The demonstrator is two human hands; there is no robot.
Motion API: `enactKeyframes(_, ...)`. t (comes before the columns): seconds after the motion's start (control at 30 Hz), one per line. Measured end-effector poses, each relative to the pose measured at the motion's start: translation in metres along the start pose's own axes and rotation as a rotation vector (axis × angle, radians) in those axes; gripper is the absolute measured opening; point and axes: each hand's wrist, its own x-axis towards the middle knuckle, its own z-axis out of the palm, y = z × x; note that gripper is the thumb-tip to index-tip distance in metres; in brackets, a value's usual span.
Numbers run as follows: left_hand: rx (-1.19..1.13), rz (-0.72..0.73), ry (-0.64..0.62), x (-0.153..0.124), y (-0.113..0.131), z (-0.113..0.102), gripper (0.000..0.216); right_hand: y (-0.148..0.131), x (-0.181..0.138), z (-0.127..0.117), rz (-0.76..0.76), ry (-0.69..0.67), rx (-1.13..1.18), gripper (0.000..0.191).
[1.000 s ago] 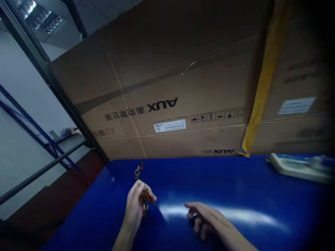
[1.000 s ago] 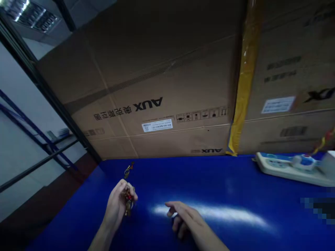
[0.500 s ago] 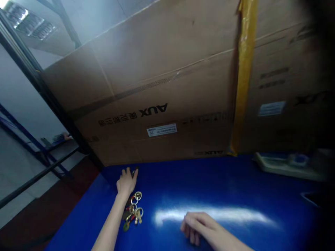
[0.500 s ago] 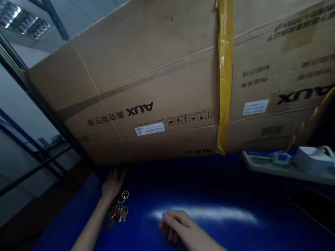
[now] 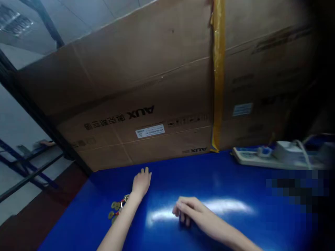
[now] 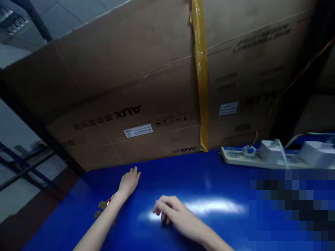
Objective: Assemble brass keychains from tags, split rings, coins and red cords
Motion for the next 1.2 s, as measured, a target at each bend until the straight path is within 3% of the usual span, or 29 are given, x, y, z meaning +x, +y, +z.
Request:
enactKeyframes(0.13, -0.124, 0.34, -0.027, -0.042, 0.075, -0.014, 0.026, -0.003, 0.005, -0.034, -0.087, 0.288, -0.153, 0.048)
enactKeyframes(0.23, -0.217, 0.538, -0.055, -0.074, 0.108, -0.024, 0.021, -0.002, 0.003, -0.059, -0.084, 0.317, -0.27, 0.041)
enactKeyframes(0.3, -0.258, 0.598, -0.069, -0.085, 0.114, -0.03, 0.02, 0.0, 0.0, -0.069, -0.052, 0.255, -0.284, 0.039)
enactKeyframes(0.4, -0.363, 0.6, -0.086, -0.085, 0.099, -0.039, 0.027, 0.001, -0.003, -0.071, -0.038, 0.146, -0.298, 0.037)
enactKeyframes(0.5, -0.614, 0.585, -0.155, -0.077, 0.067, -0.046, 0.045, -0.002, -0.007, -0.065, -0.055, 0.099, -0.338, 0.026)
enactKeyframes(0.57, -0.688, 0.585, -0.215, -0.074, 0.046, -0.046, 0.042, -0.006, -0.011, -0.06, -0.092, 0.079, -0.449, 0.021)
enactKeyframes(0.67, -0.725, 0.601, -0.264, -0.075, 0.028, -0.043, 0.028, -0.009, -0.014, -0.049, -0.149, 0.039, -0.719, 0.031)
enactKeyframes(0.87, -0.744, 0.645, -0.212, -0.083, 0.033, -0.041, 0.019, -0.009, -0.014, -0.033, -0.18, 0.029, -0.94, 0.017)
enactKeyframes(1.07, -0.619, 0.668, -0.145, -0.086, 0.038, -0.04, 0.015, -0.009, -0.013, -0.034, -0.197, 0.047, -1.029, 0.016)
enactKeyframes(1.2, -0.664, 0.676, -0.106, -0.086, 0.039, -0.035, 0.014, -0.011, -0.013, -0.032, -0.242, 0.084, -1.048, 0.016)
